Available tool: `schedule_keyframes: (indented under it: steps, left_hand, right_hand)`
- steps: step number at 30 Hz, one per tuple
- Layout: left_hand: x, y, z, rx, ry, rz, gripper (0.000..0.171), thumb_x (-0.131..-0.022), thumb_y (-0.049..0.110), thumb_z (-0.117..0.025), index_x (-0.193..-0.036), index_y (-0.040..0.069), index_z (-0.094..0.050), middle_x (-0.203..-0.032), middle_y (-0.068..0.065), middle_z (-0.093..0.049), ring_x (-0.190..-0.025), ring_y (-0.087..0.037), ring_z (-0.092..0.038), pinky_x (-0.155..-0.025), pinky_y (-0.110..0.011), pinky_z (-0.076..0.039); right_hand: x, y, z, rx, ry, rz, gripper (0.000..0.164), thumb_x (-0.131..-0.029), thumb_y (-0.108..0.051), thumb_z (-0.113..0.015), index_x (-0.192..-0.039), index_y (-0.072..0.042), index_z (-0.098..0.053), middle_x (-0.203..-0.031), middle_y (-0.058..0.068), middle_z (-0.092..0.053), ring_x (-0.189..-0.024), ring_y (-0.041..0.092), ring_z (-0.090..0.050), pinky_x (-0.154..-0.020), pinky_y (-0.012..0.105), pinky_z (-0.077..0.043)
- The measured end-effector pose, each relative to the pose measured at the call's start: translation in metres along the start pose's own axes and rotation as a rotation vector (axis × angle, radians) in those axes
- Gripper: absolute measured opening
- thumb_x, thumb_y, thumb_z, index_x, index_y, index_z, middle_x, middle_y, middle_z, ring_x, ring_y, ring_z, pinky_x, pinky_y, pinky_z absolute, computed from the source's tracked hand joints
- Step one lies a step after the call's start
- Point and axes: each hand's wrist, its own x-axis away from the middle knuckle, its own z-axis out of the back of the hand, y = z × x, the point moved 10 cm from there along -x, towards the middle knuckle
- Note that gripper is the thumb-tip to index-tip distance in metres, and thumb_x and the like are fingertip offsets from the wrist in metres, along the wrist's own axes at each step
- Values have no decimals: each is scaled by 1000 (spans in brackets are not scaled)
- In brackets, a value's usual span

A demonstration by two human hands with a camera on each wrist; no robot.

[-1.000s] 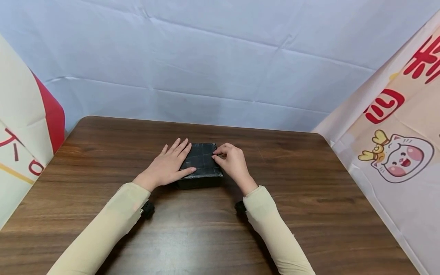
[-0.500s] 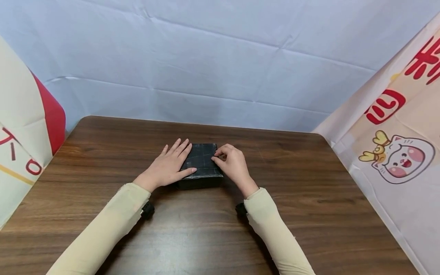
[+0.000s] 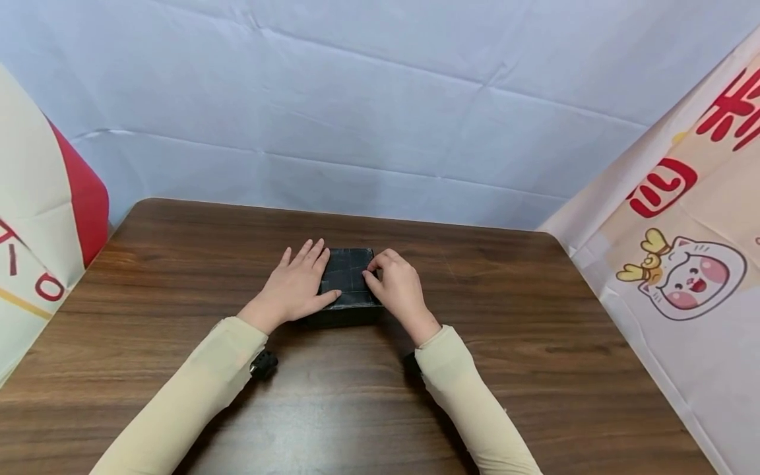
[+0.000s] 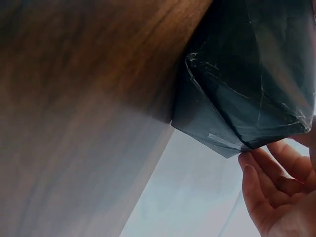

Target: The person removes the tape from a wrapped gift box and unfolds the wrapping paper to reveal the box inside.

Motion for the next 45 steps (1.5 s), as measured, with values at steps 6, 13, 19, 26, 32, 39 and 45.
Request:
schedule_keyframes:
  steps: [6, 13, 19, 26, 32, 39, 45]
  left_hand:
    - [1, 2, 3, -54, 60, -30, 80, -93, 57, -45, -148, 1, -28, -156, -15, -14, -142, -31, -13, -111, -56, -13]
    - [2, 6, -1, -48, 77, -58, 78, -96, 52, -42, -148, -2, -24, -155, -17, -17, -143, -30, -12, -111, -53, -16]
    - [3, 5, -5, -6, 82, -56, 77, -97, 51, -41, -149, -2, -20, -156, -16, -11, -143, -29, -8, -112, -52, -15]
    - [3, 5, -6, 11, 65, -50, 78, -97, 50, -41, -150, -1, -16, -156, -15, -9, -144, -28, -4, -112, -52, -13]
    - [4, 4, -5, 11, 71, -52, 78, -97, 50, -42, -149, -2, -16, -156, -16, -9, -144, -29, -4, -112, -52, -13]
    - [4, 4, -7, 14, 85, -58, 77, -97, 49, -42, -149, -2, -18, -156, -16, -12, -144, -29, -6, -112, -52, -14]
    - [5, 3, -8, 9, 83, -55, 77, -97, 50, -41, -149, -2, -18, -156, -16, -12, -144, -29, -6, -112, -52, -14]
  right_hand:
    - [-1, -5, 1, 11, -4, 75, 8, -88, -10, -67, -80, -7, -64, -85, 5, -56, -65, 15, -48, -58, 28, -44]
    - [-2, -4, -5, -35, -45, 107, 11, -92, -6, -61, -82, -5, -58, -89, 8, -52, -73, 19, -46, -63, 31, -43]
    - [-3, 12, -12, -201, -99, -31, 9, -94, -6, -57, -85, -2, -57, -90, 11, -50, -71, 21, -46, -65, 33, -41]
    - [2, 25, -8, -340, -66, -151, 13, -86, -14, -70, -89, -5, -61, -90, 7, -54, -80, 21, -58, -73, 34, -52]
    - [1, 23, -5, -275, -26, -159, 11, -83, -13, -73, -83, -5, -65, -83, 6, -54, -73, 20, -57, -68, 33, -49]
    - [2, 23, -4, -273, -5, -166, 11, -83, -11, -73, -77, -5, -66, -79, 5, -55, -68, 18, -54, -63, 31, -47]
    - [3, 20, -2, -281, 9, -151, 10, -82, -9, -74, -76, -5, -68, -78, 5, -55, -67, 18, -55, -63, 31, -48]
